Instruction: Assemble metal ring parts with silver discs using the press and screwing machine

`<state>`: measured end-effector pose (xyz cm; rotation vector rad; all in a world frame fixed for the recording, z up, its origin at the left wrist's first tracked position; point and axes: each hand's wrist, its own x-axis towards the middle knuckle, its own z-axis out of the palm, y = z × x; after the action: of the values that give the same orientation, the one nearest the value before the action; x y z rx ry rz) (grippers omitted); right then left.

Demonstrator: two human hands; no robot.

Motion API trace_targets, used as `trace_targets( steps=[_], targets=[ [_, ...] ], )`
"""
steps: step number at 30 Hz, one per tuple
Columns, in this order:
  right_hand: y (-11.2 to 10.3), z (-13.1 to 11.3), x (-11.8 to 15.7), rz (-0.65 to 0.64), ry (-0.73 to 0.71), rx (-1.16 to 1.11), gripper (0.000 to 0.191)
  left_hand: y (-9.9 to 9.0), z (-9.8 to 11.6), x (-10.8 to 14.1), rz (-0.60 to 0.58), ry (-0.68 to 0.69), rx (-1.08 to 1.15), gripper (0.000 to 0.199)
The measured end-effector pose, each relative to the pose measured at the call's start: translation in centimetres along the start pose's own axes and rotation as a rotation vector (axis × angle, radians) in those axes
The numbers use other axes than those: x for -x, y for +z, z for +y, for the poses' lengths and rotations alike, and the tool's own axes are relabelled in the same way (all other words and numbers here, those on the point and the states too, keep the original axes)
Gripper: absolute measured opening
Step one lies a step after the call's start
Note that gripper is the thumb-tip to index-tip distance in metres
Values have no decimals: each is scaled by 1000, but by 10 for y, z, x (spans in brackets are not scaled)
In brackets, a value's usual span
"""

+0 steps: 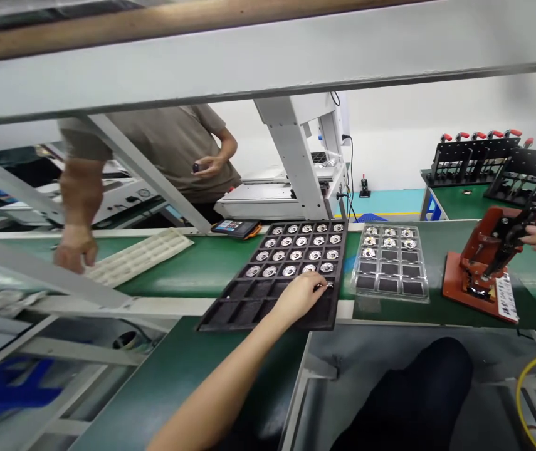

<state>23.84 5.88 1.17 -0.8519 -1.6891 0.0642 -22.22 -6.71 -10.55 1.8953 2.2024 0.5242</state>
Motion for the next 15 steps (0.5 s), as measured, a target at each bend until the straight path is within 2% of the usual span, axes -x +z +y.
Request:
trace_targets(
  steps=[5, 10, 12, 15],
  targets=[
    [7, 16, 9, -75, -89, -19, 25, 7, 2, -19, -103, 29, -87, 20],
    [6, 27, 13, -123, -176, 21, 20, -3, 19, -75, -115, 103, -118, 20],
    [-2, 24, 21, -158, -173, 75, 30, -11, 19, -99, -97, 90, -126, 22],
    [-24, 15, 45, -182, -90, 163, 48, -23, 2, -116, -113, -3, -151, 13]
  ],
)
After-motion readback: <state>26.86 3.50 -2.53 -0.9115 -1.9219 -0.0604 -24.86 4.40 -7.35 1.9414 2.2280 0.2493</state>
